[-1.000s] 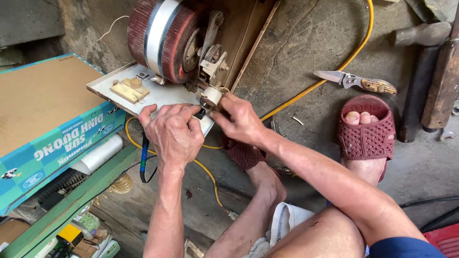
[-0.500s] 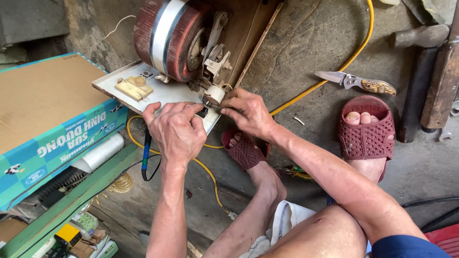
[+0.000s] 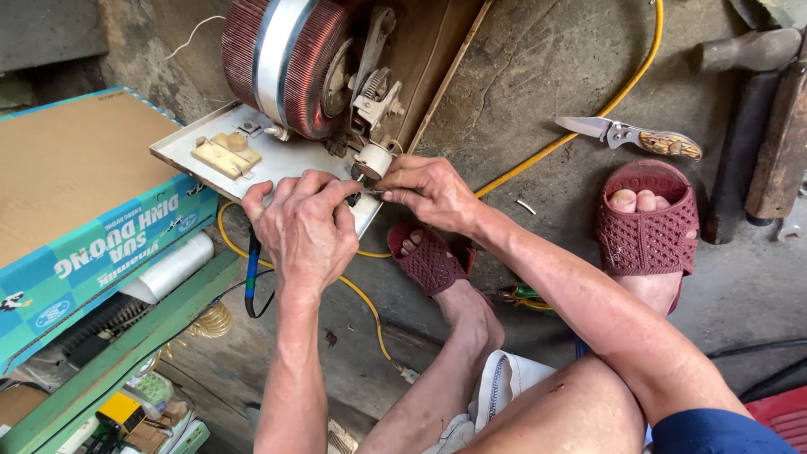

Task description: The person works on a small electrical device with a copper coil, using pliers to strip and cut wires. They connect a power plug to the device and manipulate the internal wiring and components with their hands and tools.

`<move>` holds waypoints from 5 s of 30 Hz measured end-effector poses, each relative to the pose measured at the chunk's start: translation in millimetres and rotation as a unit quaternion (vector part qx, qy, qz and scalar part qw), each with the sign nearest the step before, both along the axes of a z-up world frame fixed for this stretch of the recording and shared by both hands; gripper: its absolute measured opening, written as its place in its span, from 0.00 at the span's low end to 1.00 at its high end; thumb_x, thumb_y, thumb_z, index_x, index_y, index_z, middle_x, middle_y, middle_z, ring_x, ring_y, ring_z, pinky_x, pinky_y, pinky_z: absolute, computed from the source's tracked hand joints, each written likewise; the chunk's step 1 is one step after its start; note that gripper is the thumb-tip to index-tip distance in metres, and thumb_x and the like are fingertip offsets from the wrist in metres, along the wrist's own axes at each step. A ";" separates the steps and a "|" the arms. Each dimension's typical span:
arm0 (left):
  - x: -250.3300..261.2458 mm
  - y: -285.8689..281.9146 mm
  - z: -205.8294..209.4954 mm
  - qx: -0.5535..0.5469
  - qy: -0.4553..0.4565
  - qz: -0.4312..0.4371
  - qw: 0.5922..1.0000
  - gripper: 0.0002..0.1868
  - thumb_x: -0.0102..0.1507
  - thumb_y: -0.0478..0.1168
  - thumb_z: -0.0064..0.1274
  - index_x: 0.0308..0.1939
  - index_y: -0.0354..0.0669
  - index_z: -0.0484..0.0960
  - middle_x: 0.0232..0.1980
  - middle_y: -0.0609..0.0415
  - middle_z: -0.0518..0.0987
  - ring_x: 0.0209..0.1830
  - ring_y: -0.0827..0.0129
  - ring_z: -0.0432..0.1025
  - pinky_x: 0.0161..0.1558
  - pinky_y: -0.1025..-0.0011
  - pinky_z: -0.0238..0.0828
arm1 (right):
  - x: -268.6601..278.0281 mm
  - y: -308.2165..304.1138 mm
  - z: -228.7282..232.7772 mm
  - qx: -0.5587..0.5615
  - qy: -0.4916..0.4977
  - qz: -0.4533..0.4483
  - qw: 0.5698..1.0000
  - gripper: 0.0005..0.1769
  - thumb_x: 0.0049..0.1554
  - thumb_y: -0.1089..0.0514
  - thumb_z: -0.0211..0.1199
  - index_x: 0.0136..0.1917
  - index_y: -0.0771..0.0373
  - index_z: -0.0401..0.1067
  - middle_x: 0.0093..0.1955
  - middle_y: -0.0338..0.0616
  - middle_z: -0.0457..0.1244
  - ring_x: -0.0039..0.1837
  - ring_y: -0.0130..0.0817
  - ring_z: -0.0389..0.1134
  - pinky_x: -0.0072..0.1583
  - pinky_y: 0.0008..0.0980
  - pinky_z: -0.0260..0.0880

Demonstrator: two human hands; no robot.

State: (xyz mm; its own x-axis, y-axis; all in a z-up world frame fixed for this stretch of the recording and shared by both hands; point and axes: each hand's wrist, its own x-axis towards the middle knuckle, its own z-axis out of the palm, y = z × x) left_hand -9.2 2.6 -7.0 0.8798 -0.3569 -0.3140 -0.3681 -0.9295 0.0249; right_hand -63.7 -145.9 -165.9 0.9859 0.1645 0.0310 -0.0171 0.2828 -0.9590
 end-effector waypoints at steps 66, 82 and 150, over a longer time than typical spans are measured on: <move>-107.2 -48.2 -57.2 -0.425 0.212 0.467 0.746 0.20 0.64 0.51 0.54 0.45 0.35 0.84 0.37 0.39 0.84 0.39 0.52 0.81 0.42 0.55 0.76 | -45.8 -42.2 11.9 -0.287 0.021 0.014 0.958 0.07 0.58 0.59 0.65 0.41 0.64 0.73 0.30 0.54 0.64 0.34 0.53 0.70 0.35 0.43 0.68; -93.1 -36.8 -126.2 -0.579 0.270 0.639 0.429 0.08 0.65 0.45 0.55 0.36 0.46 0.79 0.24 0.57 0.74 0.21 0.74 0.72 0.20 0.82 0.58 | -25.5 -44.9 52.6 -0.271 0.171 0.133 0.938 0.09 0.56 0.57 0.63 0.41 0.66 0.76 0.28 0.58 0.65 0.34 0.52 0.70 0.40 0.47 0.68; -78.9 -56.8 -143.6 -0.513 -0.057 0.282 0.809 0.03 0.70 0.37 0.48 0.45 0.48 0.78 0.41 0.53 0.74 0.41 0.56 0.78 0.47 0.61 0.79 | -136.6 -125.6 15.8 -0.170 0.466 0.043 0.867 0.29 0.51 0.51 0.58 0.67 0.44 0.66 0.40 0.36 0.60 0.41 0.25 0.60 0.42 0.23 0.58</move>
